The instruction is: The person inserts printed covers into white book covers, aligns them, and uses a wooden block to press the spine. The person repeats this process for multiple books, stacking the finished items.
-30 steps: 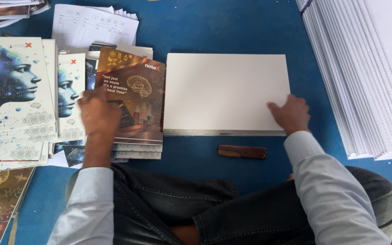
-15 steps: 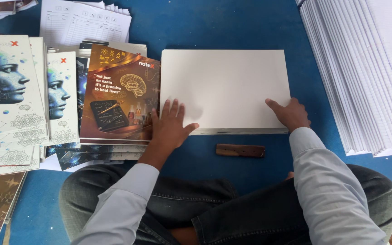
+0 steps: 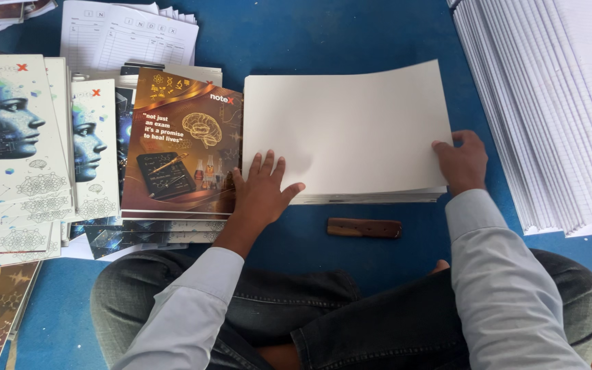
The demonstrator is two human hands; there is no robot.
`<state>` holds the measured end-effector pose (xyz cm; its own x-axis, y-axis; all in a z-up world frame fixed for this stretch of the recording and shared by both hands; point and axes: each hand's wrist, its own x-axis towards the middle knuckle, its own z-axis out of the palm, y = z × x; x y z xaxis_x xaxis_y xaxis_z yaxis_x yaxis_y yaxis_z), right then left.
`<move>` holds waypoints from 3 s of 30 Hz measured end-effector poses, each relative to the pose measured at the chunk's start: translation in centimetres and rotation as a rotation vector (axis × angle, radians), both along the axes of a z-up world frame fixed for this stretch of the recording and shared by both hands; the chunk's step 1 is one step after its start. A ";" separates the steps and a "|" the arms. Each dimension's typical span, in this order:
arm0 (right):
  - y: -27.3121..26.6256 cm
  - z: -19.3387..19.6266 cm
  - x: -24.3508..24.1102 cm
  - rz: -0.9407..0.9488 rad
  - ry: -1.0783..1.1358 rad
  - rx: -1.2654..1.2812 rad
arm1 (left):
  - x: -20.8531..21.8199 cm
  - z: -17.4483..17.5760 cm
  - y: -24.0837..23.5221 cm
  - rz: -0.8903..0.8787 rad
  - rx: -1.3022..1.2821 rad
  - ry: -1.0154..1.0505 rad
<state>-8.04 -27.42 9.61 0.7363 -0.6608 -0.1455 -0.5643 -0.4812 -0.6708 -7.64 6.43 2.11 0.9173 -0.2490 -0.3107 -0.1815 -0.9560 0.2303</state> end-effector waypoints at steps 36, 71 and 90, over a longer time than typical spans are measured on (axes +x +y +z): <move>-1.0 5.0 0.0 0.292 -0.184 0.071 | 5.1 -2.1 0.4 0.605 -0.861 -0.063; 11.3 -5.7 4.7 0.745 -0.092 -0.470 | 5.6 -2.3 -0.3 0.507 -0.678 -0.182; 13.5 -7.0 5.2 0.743 -0.037 -0.647 | 6.2 -2.4 0.2 0.473 -0.753 -0.202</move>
